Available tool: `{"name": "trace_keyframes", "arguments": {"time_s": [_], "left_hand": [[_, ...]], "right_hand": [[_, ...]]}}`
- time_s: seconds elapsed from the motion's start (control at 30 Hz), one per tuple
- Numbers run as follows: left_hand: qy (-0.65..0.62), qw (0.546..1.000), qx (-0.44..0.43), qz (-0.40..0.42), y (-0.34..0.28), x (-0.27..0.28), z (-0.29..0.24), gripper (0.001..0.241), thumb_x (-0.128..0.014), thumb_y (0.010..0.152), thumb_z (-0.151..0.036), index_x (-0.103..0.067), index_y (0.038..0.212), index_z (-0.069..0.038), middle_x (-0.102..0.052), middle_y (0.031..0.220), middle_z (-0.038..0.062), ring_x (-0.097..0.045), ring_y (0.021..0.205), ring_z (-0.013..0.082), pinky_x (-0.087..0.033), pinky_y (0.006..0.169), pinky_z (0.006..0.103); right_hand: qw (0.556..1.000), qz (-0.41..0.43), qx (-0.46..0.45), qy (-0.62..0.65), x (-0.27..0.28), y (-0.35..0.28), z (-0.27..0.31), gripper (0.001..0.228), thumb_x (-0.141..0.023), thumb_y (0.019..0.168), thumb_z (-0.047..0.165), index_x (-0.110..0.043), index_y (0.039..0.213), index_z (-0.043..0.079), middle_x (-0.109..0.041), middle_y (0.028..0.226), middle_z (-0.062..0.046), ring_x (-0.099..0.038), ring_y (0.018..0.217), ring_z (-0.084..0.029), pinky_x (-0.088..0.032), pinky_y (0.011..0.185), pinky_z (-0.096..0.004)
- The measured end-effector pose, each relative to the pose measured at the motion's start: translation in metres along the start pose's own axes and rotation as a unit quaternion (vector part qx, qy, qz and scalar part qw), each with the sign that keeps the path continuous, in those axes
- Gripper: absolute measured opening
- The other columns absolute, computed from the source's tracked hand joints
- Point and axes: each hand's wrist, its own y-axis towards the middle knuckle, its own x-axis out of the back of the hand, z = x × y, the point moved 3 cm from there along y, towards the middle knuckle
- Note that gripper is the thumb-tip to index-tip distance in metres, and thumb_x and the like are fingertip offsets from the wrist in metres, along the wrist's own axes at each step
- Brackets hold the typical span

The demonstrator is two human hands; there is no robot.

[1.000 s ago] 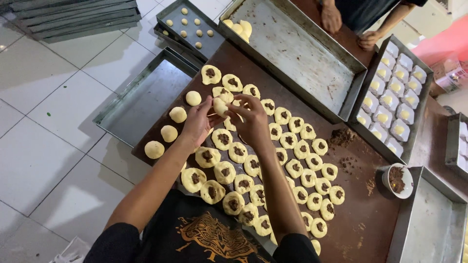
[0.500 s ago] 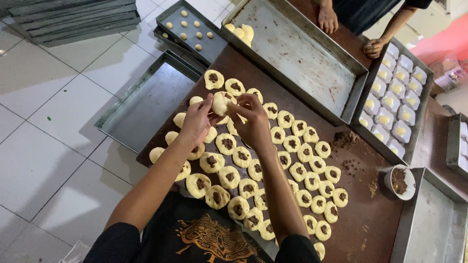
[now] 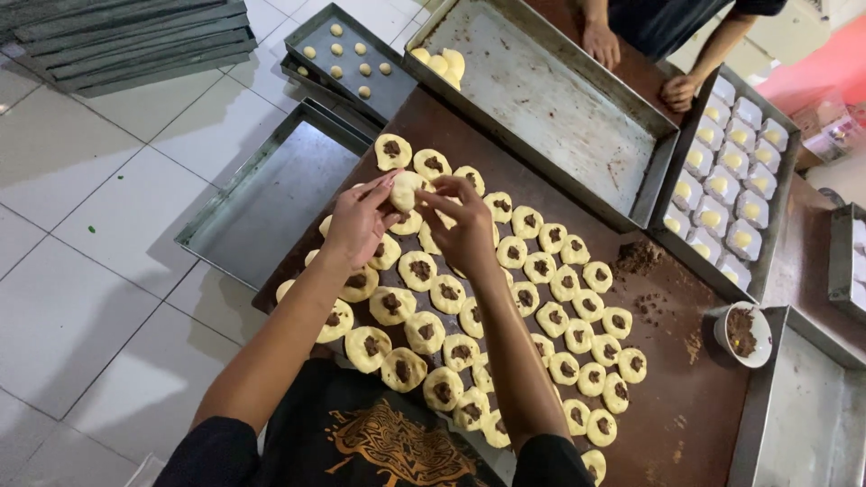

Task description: Manually filling small portions of dough with a dark mixture and shaping them into balls for baking.

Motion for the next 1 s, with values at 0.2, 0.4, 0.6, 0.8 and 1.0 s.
{"name": "trace_keyframes", "arguments": {"time_s": [0.2,0.4,0.6,0.8,1.0], "left_hand": [[0.301,0.949,-0.085,-0.051,-0.019,-0.028,-0.020,0.046,-0.066,0.103,-0.039,-0.071,0.140,-0.011,-0.070,0.093,0.002,-0.056,0.078,0.0068,-0.053,0.073,0.0237],[0.040,0.994,-0.015,-0.099,0.002,-0.012,0.027,0.052,-0.068,0.098,-0.042,-0.067,0.134,-0.004,-0.070,0.097,0.000,-0.067,0.087,0.0098,-0.063,0.082,0.0281],[0.025,0.996,0.034,-0.072,-0.017,-0.031,0.017,0.063,-0.047,0.105,-0.052,-0.063,0.137,0.001,-0.071,0.116,0.009,-0.070,0.100,0.0155,-0.063,0.085,0.0331],[0.157,0.971,-0.150,0.098,-0.023,-0.041,0.016,0.056,-0.050,0.111,-0.043,-0.055,0.151,-0.005,-0.064,0.145,0.011,-0.064,0.125,0.0154,-0.051,0.109,0.0299],[0.054,0.996,-0.066,-0.030,-0.026,-0.034,0.034,0.040,-0.064,0.104,-0.030,-0.059,0.134,-0.003,-0.065,0.126,0.012,-0.068,0.108,0.0165,-0.061,0.094,0.0374]], "right_hand": [[0.987,-0.009,-0.110,0.118,-0.004,-0.006,-0.029,0.010,-0.077,0.090,0.003,-0.076,0.100,0.002,-0.075,0.106,-0.010,-0.078,0.091,-0.018,-0.067,0.078,-0.028],[0.985,-0.016,-0.142,0.095,0.001,-0.007,-0.012,0.017,-0.079,0.090,0.005,-0.079,0.106,0.004,-0.076,0.111,-0.013,-0.078,0.093,-0.020,-0.068,0.075,-0.031],[0.999,-0.004,0.024,-0.023,0.010,-0.020,-0.012,0.022,-0.084,0.082,0.004,-0.080,0.102,0.011,-0.069,0.127,-0.013,-0.071,0.108,-0.024,-0.066,0.086,-0.030],[0.977,-0.008,-0.159,0.142,0.008,-0.037,-0.043,0.014,-0.083,0.089,0.006,-0.078,0.102,0.008,-0.079,0.109,-0.009,-0.079,0.098,-0.018,-0.069,0.082,-0.028],[0.999,0.001,-0.007,0.031,0.036,-0.039,-0.003,0.021,-0.082,0.087,0.003,-0.080,0.107,0.006,-0.075,0.113,-0.016,-0.075,0.096,-0.021,-0.065,0.078,-0.030]]}}
